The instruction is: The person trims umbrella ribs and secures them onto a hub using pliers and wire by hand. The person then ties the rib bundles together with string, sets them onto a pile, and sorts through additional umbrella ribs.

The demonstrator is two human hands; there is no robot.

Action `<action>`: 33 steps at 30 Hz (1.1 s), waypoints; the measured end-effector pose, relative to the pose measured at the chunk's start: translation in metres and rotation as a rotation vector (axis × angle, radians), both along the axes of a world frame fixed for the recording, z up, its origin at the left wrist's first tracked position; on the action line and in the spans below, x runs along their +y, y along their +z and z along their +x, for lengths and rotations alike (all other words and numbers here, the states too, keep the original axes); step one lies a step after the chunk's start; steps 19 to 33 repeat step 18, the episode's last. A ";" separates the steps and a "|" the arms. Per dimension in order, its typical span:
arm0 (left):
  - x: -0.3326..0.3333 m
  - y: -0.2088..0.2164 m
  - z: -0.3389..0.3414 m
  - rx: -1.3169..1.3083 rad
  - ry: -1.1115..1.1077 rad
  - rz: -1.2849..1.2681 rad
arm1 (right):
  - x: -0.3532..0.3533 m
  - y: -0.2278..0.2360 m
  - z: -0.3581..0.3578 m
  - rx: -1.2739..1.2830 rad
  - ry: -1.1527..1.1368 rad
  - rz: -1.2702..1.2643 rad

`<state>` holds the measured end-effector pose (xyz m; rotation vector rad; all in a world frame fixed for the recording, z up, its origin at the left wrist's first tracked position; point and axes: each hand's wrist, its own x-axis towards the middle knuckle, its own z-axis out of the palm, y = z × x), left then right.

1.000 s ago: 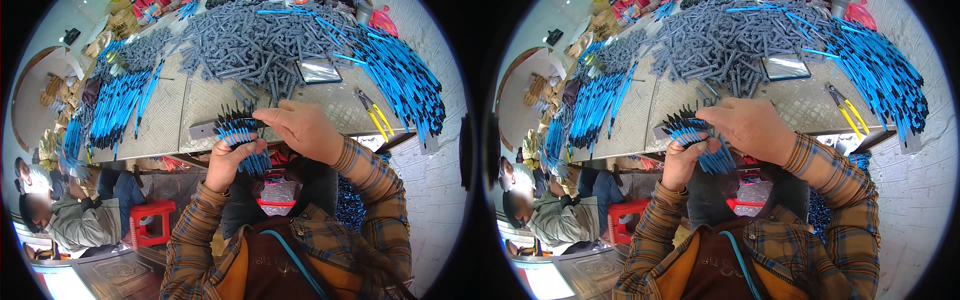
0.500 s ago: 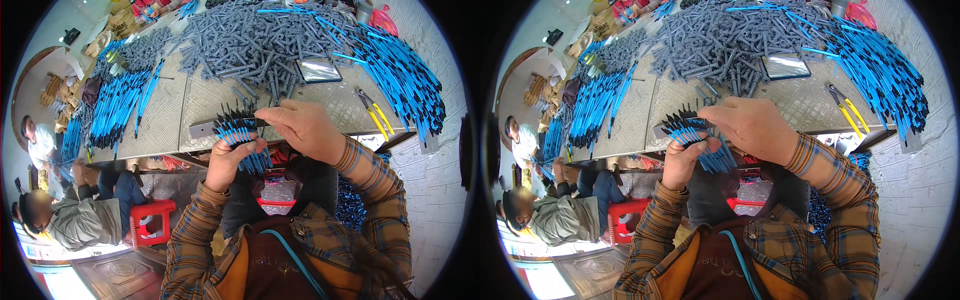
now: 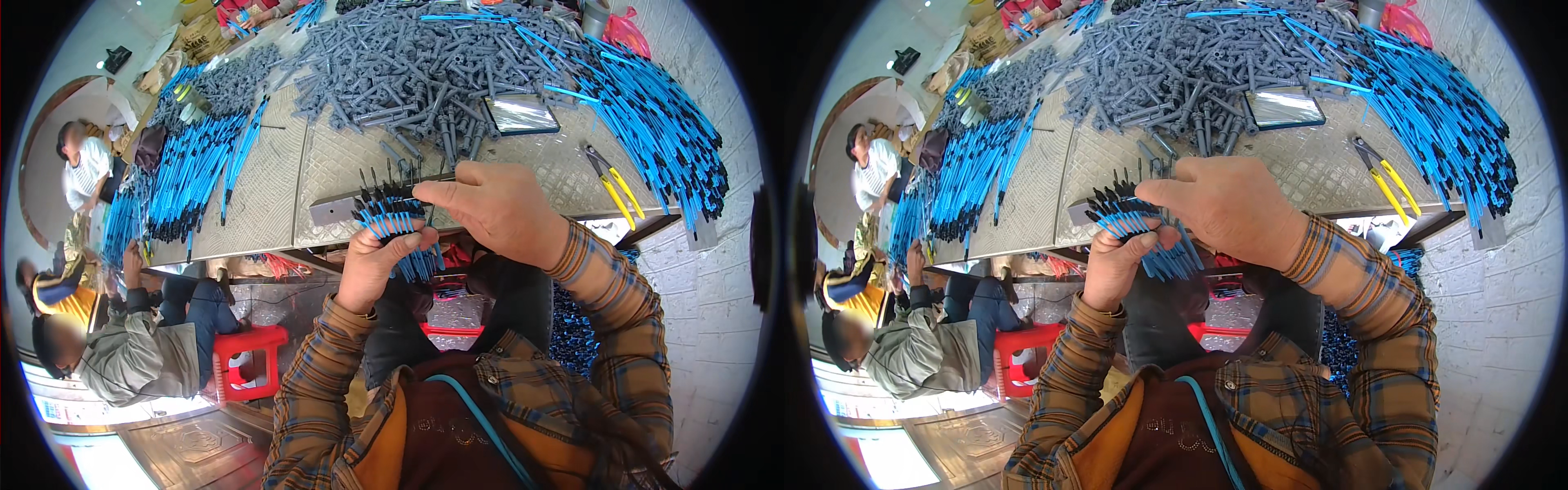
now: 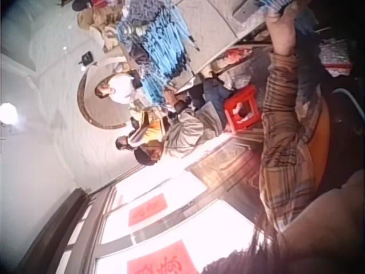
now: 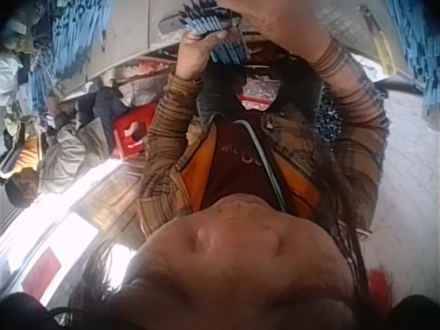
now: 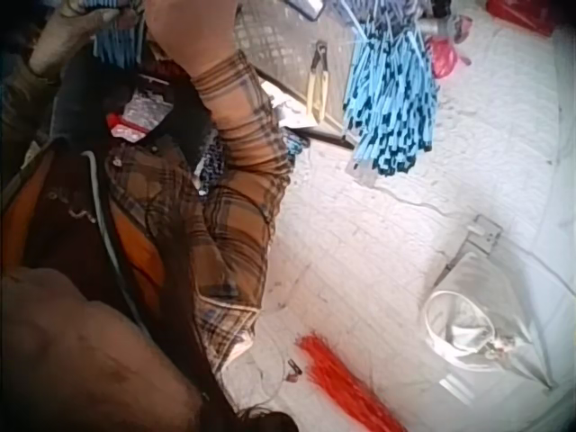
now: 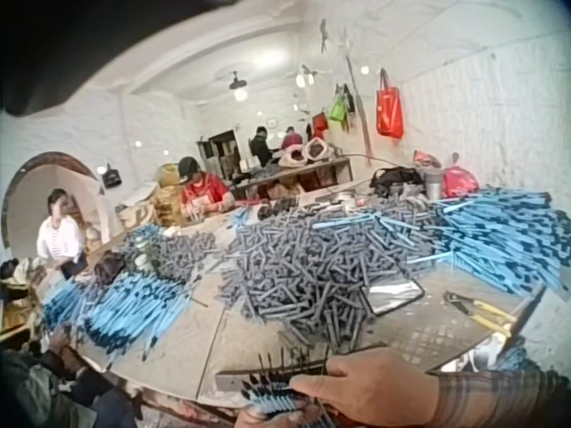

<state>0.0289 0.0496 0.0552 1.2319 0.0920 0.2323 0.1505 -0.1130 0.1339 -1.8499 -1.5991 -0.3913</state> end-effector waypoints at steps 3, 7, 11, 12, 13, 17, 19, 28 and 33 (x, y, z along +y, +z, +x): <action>0.001 -0.001 0.000 0.006 -0.010 -0.012 | 0.001 -0.006 0.001 0.075 0.035 0.026; 0.001 -0.001 0.000 -0.012 -0.021 -0.001 | 0.005 -0.011 -0.002 0.176 0.046 0.078; 0.000 0.000 0.000 -0.042 -0.012 0.047 | 0.001 0.001 -0.010 0.070 -0.006 -0.016; 0.000 0.001 0.000 -0.044 -0.014 0.047 | 0.001 0.002 -0.010 0.076 -0.006 -0.038; 0.000 0.001 0.000 -0.047 -0.016 0.048 | 0.001 0.002 -0.010 0.083 -0.006 -0.060; 0.000 0.004 0.000 -0.026 -0.032 0.082 | 0.006 -0.007 -0.007 0.218 0.033 -0.031; 0.000 0.004 0.000 -0.029 -0.033 0.083 | 0.008 -0.013 -0.006 0.282 0.053 -0.006; 0.000 0.004 0.000 -0.029 -0.033 0.083 | 0.008 -0.013 -0.006 0.282 0.053 -0.006; 0.000 0.004 0.000 -0.029 -0.033 0.083 | 0.008 -0.013 -0.006 0.282 0.053 -0.006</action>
